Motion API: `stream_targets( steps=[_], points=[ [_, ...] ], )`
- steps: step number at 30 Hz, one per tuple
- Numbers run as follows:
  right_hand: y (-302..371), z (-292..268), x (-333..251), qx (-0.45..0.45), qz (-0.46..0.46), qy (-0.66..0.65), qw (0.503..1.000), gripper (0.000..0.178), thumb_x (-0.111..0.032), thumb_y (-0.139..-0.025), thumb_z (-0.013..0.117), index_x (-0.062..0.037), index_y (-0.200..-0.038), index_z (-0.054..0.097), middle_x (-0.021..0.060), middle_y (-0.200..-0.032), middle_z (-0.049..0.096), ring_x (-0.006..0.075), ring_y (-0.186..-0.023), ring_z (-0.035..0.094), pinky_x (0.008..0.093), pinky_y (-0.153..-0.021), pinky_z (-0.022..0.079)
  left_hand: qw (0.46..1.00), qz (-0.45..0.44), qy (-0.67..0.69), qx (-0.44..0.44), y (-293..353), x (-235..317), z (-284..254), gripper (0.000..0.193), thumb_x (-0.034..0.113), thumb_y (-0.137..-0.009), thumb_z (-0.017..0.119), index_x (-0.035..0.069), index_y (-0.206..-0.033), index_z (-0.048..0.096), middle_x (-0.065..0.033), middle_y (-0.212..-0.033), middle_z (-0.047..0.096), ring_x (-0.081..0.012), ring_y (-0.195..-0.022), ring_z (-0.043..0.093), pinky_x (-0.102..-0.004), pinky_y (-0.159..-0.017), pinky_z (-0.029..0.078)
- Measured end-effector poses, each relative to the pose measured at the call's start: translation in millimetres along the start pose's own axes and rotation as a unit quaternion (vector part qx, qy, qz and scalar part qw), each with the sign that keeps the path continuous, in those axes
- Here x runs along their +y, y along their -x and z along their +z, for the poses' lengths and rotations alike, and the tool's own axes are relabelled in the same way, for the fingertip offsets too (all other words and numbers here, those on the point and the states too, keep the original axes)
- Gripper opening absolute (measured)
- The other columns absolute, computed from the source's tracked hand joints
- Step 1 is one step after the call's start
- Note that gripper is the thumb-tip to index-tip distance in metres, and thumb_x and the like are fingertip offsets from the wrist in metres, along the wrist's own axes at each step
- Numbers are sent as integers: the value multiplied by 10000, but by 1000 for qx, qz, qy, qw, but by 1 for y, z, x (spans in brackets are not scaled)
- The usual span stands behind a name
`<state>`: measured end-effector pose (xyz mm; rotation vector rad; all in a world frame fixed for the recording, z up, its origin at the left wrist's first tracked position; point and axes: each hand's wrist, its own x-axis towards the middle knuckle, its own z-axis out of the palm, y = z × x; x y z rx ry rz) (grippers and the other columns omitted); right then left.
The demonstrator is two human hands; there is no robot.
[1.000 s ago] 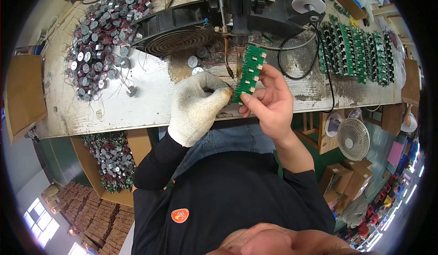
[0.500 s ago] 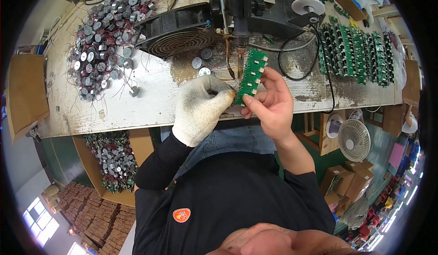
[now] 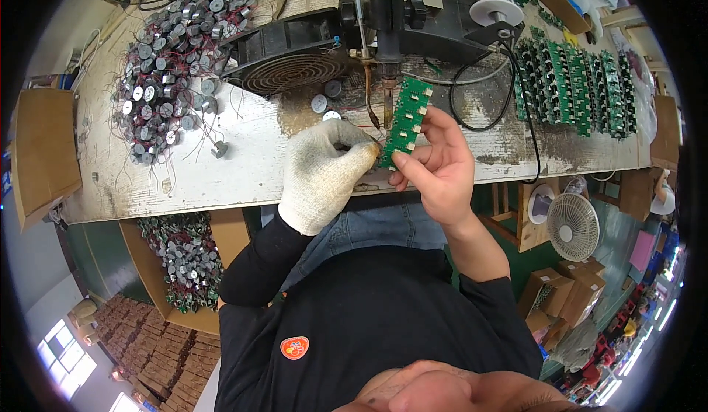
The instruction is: The person solders wires from round electronic components onto circuit boards using a soldering iron and stacks the assembled circuit boards.
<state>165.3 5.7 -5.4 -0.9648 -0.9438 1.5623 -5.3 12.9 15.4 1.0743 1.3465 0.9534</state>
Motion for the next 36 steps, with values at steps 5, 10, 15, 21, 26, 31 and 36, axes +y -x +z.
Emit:
stream_targets(
  steps=[5, 10, 15, 21, 26, 31, 36],
  points=[
    [0, 0, -3, 0, -1, 4, 1000, 561, 112, -819, 591, 39, -1316, 342, 163, -1140, 521, 145, -664, 646, 214, -523, 528, 1000, -2, -28, 8, 0, 0, 0, 181, 113, -788, 653, -68, -804, 660, -97, -720, 654, -108, -672, 598, -272, -609, 481],
    [2, -3, 4, 1, 6, 3, 1000, 558, 111, -817, 592, 40, -1314, 347, 157, -1140, 523, 143, -662, 645, 212, -521, 525, 999, -22, 29, 7, 5, -14, -3, 177, 106, -793, 646, -68, -820, 658, -91, -745, 660, -108, -683, 601, -260, -614, 482],
    [2, -2, 2, -1, 9, 5, 1000, 556, 109, -816, 592, 43, -1312, 349, 153, -1142, 524, 141, -663, 646, 213, -521, 527, 998, -30, 48, -5, 7, -13, -2, 154, 91, -792, 643, -58, -821, 660, -78, -747, 659, -99, -681, 594, -253, -620, 482],
    [1, -1, 1, 11, 1, 1, 1000, 557, 110, -816, 591, 45, -1312, 346, 161, -1151, 519, 145, -668, 650, 216, -517, 529, 1000, -13, 5, -18, 2, -8, -2, 146, 91, -787, 647, -50, -820, 663, -67, -746, 655, -95, -688, 589, -252, -621, 480],
    [-2, 0, 1, 11, -12, -2, 1000, 551, 109, -818, 591, 44, -1308, 349, 164, -1159, 517, 143, -667, 650, 214, -518, 532, 999, -24, 21, -16, 0, -7, -1, 152, 97, -788, 646, -51, -819, 662, -67, -747, 652, -95, -690, 587, -250, -620, 480],
    [-3, 1, 0, 8, -7, 0, 1000, 549, 109, -817, 593, 41, -1305, 351, 163, -1161, 516, 141, -669, 650, 213, -523, 535, 999, -31, 20, -18, -1, -3, -3, 158, 101, -787, 654, -53, -824, 660, -69, -751, 650, -95, -691, 588, -249, -614, 483],
    [-4, 4, -4, 11, -7, -4, 1000, 547, 111, -817, 593, 42, -1303, 353, 162, -1158, 517, 141, -671, 651, 216, -525, 538, 999, -22, 28, -8, -2, -5, -3, 175, 116, -790, 660, -54, -830, 662, -72, -750, 651, -95, -701, 594, -248, -615, 485]
  ],
)
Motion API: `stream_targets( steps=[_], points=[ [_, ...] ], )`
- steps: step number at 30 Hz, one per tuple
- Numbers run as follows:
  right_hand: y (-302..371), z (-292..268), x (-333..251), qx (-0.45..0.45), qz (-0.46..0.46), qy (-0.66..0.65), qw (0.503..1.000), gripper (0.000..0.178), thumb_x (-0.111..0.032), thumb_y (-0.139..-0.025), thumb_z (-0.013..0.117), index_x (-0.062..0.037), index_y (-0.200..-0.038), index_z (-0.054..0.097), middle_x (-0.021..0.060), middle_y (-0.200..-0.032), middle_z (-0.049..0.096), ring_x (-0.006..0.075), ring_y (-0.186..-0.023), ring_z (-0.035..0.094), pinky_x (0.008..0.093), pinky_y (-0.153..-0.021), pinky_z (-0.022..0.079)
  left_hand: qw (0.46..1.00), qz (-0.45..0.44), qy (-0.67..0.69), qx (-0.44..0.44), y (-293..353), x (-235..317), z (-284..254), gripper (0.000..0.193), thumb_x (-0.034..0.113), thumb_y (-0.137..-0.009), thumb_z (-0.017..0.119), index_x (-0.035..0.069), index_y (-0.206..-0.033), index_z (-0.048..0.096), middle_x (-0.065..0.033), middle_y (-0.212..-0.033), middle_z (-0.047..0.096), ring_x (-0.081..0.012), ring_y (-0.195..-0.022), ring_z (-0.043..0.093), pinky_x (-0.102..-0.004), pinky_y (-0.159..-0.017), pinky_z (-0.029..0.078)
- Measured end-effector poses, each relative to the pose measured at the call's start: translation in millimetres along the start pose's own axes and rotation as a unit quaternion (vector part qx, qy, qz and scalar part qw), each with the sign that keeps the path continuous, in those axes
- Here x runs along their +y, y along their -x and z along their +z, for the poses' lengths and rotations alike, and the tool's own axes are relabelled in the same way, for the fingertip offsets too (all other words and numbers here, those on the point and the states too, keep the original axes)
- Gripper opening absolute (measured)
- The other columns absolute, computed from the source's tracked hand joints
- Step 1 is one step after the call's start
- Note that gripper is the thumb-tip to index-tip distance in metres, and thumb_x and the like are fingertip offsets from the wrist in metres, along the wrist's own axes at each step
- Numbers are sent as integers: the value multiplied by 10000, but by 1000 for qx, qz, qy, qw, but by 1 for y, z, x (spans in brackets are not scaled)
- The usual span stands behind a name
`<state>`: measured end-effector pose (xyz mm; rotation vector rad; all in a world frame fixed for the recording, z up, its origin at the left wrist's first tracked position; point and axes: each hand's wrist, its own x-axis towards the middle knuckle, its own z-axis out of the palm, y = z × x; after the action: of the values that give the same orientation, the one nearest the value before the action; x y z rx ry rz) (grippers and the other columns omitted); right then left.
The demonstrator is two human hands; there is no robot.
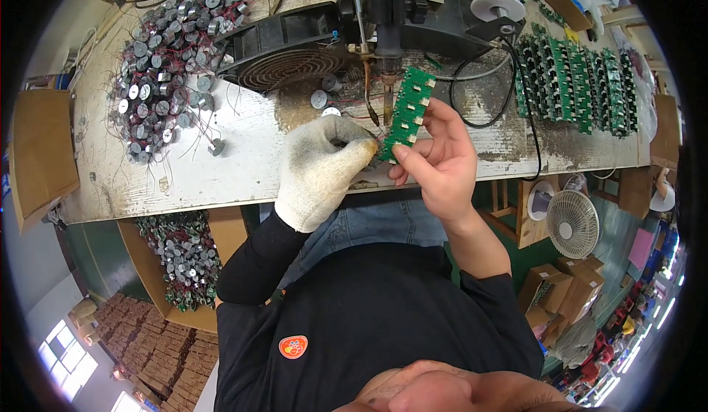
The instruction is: The person solders wires from round electronic components onto circuit boards using a soldering iron and stacks the assembled circuit boards.
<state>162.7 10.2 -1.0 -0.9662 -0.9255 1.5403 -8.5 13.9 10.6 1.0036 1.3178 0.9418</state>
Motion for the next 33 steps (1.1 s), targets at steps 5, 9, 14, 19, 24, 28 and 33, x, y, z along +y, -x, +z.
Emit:
stream_targets(
  steps=[5, 9, 14, 19, 24, 28, 33],
  points=[
    [0, -2, 3, -3, -6, 6, 1000, 542, 111, -817, 594, 39, -1299, 356, 162, -1149, 517, 146, -667, 652, 218, -524, 539, 1000, 11, -16, -5, 0, -2, 0, 184, 123, -791, 660, -56, -833, 666, -79, -744, 655, -97, -694, 598, -252, -608, 486],
    [2, -3, 5, -2, 6, 8, 1000, 543, 111, -816, 594, 37, -1298, 356, 162, -1145, 518, 147, -664, 652, 218, -519, 537, 1000, -3, -3, 1, 0, -9, 1, 184, 119, -789, 658, -59, -835, 669, -76, -728, 656, -98, -673, 597, -256, -601, 488],
    [6, -4, 8, 6, 6, 2, 1000, 545, 110, -815, 597, 35, -1298, 357, 158, -1146, 520, 149, -661, 652, 215, -512, 530, 1000, 6, 5, -6, 3, -8, 1, 176, 115, -789, 654, -57, -825, 669, -72, -715, 655, -96, -666, 596, -254, -599, 489],
    [6, -4, 8, 2, 17, -3, 1000, 557, 107, -814, 600, 33, -1305, 349, 157, -1149, 518, 150, -657, 651, 218, -510, 527, 999, 27, 6, -21, 4, -7, 0, 148, 88, -796, 642, -56, -824, 656, -70, -755, 654, -94, -699, 592, -245, -635, 488],
    [6, -5, 7, -3, 17, -6, 1000, 572, 106, -814, 601, 30, -1316, 338, 157, -1150, 516, 150, -651, 647, 221, -510, 525, 1000, 1, 16, -27, 3, -5, 1, 147, 83, -796, 641, -59, -829, 652, -64, -759, 646, -88, -707, 580, -242, -636, 477],
    [6, -5, 8, -5, 12, 0, 1000, 574, 119, -814, 585, 39, -1323, 332, 176, -1188, 512, 152, -654, 648, 221, -505, 522, 999, -2, -16, -35, 1, -2, -1, 154, 93, -790, 646, -56, -828, 653, -62, -751, 642, -83, -700, 572, -238, -623, 465],
    [6, -4, 7, -2, 15, 2, 1000, 570, 136, -813, 564, 51, -1325, 330, 196, -1226, 506, 154, -659, 650, 217, -496, 519, 999, 1, -8, -39, -2, -1, -1, 165, 105, -787, 651, -55, -828, 652, -58, -750, 640, -84, -691, 573, -238, -620, 466]
  ],
)
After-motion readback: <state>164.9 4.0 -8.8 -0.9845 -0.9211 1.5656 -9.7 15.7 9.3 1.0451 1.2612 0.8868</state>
